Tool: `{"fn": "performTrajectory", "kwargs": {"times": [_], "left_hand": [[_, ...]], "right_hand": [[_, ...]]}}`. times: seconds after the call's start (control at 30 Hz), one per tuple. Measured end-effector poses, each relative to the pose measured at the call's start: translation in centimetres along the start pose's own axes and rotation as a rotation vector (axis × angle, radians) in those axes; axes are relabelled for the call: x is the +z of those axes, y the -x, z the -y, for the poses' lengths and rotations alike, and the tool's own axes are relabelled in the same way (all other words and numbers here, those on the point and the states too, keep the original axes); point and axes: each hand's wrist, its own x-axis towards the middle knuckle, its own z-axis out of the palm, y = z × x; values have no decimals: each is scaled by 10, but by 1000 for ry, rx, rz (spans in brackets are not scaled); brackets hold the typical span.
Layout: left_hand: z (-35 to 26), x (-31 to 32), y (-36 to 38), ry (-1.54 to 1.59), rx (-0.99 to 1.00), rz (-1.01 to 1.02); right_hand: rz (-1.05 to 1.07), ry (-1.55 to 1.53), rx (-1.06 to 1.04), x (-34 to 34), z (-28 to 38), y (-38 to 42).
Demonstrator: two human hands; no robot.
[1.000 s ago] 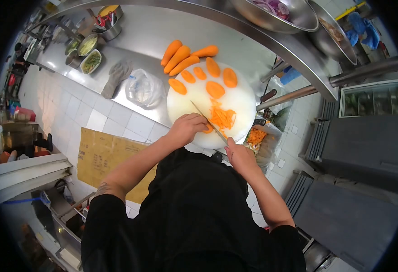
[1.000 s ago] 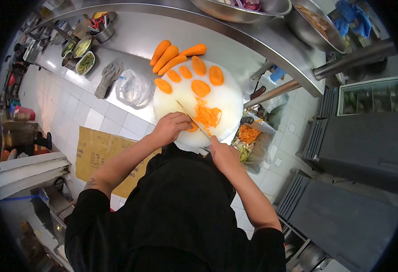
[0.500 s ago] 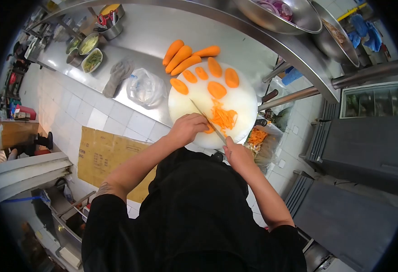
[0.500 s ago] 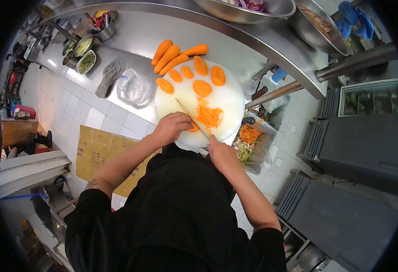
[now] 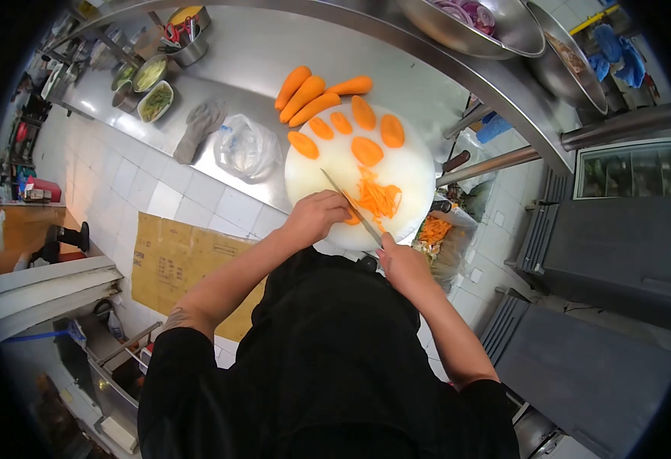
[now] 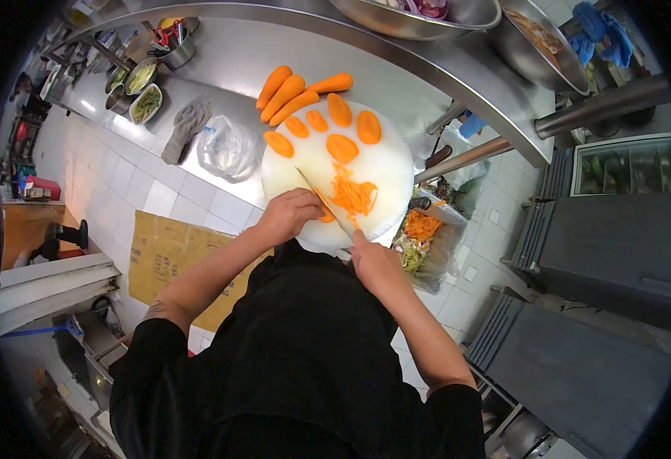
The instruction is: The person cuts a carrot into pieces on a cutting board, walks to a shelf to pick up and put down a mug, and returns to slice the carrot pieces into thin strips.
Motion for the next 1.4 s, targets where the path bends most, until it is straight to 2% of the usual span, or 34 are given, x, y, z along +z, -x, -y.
{"fn": "performTrajectory", "kwargs": {"times": [0.13, 0.23, 0.33, 0.43, 0.53, 0.67, 0.73, 0.87, 1.03, 1.13, 1.23, 1.4], "left_hand": [[-2, -1, 2, -4, -5, -13], [1, 2, 2, -9, -11, -11], [2, 4, 1, -4, -9, -34], [1, 2, 3, -16, -1, -35], [-1, 3, 4, 2, -23, -44], [-1, 1, 5, 11, -36, -52], [-1, 1, 3, 9, -27, -48], [1, 7, 7, 25, -41, -73], [2, 4, 8, 17, -44, -65], [0, 5, 6, 24, -46, -86], [1, 0, 9, 7, -23, -62], [8, 0, 11, -7, -28, -32]], "right_hand": [[-25, 28, -28, -11, 3, -6], [46, 40, 28, -29, 14, 13], [-4, -5, 25, 3, 3, -8], [18, 39, 10, -21, 12, 0], [62, 18, 65, -16, 15, 6], [-7, -4, 5, 5, 7, -4], [31, 34, 13, -27, 20, 6], [12, -21, 8, 6, 5, -6], [98, 13, 72, -28, 26, 5], [-4, -51, 28, 19, 3, -12], [5, -148, -23, 18, -21, -19], [-52, 1, 21, 11, -17, -5]]}}
